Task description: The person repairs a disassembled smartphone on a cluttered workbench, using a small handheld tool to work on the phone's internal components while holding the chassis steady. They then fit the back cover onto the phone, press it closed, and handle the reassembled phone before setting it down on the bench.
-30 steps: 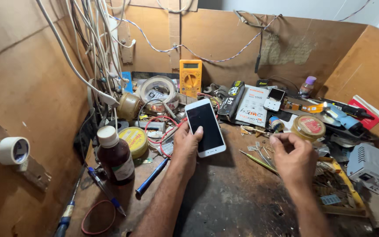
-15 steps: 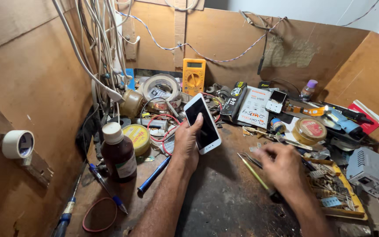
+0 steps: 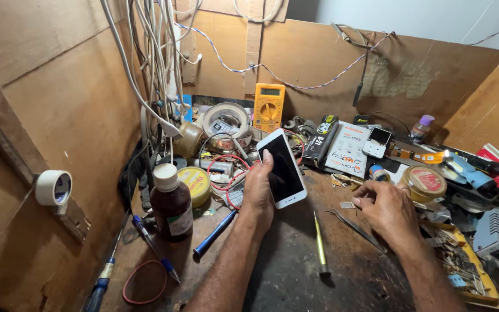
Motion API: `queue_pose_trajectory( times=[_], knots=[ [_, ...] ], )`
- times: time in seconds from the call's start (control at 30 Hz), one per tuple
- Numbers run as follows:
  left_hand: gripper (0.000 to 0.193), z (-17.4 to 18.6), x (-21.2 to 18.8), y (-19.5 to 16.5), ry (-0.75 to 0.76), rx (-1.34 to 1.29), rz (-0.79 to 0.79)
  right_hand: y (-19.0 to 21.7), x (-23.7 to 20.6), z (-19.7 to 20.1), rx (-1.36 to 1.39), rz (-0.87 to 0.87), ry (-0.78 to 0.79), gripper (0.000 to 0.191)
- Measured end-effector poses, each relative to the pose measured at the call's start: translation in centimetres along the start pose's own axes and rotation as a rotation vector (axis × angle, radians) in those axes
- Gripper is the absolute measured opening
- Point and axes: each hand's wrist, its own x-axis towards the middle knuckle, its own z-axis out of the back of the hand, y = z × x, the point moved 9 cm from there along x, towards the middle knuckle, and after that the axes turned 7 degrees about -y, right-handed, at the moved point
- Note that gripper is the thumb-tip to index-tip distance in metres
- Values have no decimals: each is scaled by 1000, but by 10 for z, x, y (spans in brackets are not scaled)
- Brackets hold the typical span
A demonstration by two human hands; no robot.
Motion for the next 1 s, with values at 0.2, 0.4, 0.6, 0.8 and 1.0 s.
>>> queue_pose_trajectory(
  times=[0.2, 0.4, 0.6, 0.8, 1.0],
  knots=[
    [58, -12, -4, -8, 60, -89, -16, 7, -4, 6, -4, 66, -51, 23],
    [64, -8, -4, -3, 26, -48, 34, -3, -4, -1, -17, -51, 39, 23],
    [62, -11, -4, -7, 59, -62, -13, -9, 0, -2, -2, -41, -14, 24],
    [40, -2, -9, -9, -81, 88, -28, -11, -7, 15, 220, -173, -206, 21],
    [38, -11, -20, -23, -87, 132, -83, 43, 1, 18, 960, -48, -148, 13]
  ],
)
